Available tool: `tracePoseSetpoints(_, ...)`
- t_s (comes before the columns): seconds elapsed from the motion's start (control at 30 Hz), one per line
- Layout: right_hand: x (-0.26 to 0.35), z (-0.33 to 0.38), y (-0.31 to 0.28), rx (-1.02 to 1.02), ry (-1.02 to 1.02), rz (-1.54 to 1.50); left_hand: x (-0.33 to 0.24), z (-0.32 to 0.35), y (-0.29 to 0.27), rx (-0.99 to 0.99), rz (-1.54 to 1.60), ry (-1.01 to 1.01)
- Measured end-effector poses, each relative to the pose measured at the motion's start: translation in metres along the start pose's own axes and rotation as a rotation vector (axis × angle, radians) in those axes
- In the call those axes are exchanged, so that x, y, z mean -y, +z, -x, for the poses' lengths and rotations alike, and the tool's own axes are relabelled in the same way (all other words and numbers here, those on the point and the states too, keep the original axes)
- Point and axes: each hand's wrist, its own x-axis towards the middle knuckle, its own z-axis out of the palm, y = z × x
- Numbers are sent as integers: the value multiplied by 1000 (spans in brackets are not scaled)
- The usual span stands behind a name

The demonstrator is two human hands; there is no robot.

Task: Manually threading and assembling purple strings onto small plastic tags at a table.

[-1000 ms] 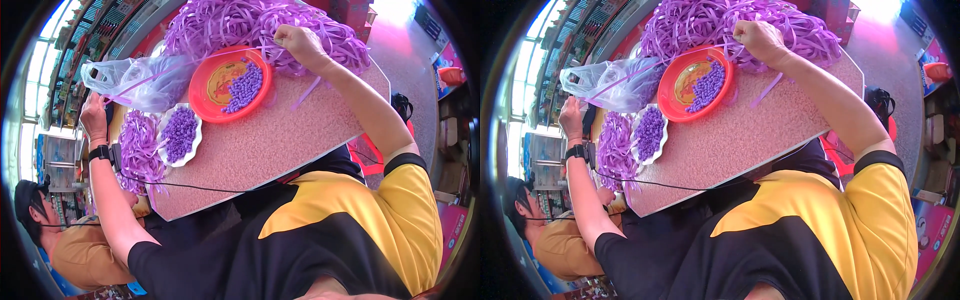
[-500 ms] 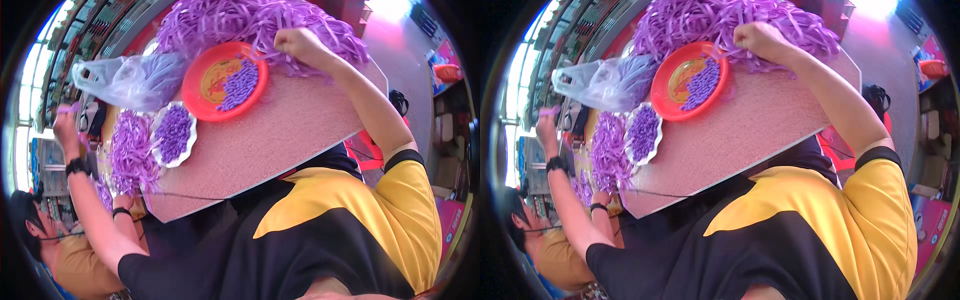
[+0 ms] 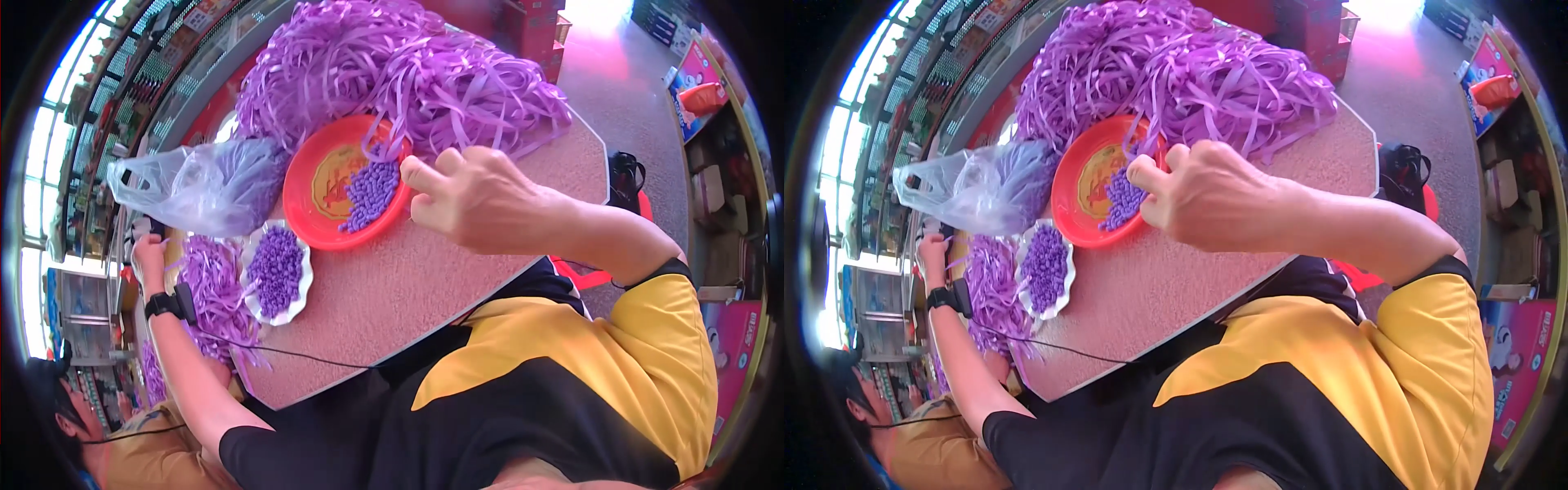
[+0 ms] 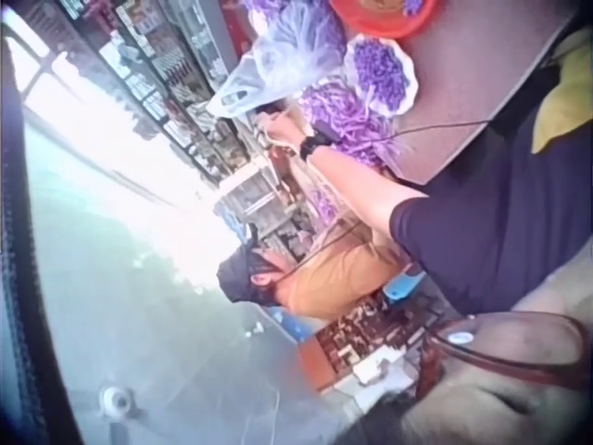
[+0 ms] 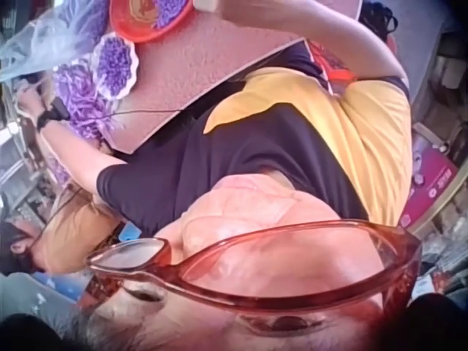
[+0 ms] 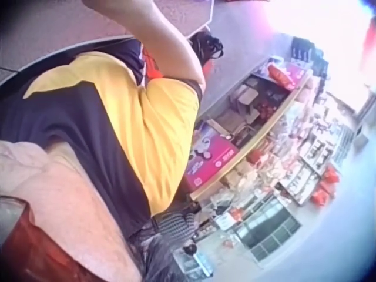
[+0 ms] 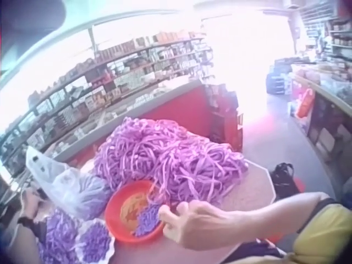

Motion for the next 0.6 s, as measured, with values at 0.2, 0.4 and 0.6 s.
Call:
tracePoseSetpoints(0.2,-11,-8,0,-140,120,-282,-107,47,-44,46,486,91)
tracePoseSetpoints(0.4,-9,-26,23,-164,202,-551,-252,188,-64,266,680,242)
tracePoseSetpoints(0.6,-17,-26,51,-167,253,-593,-283,225,-28,352,771,129)
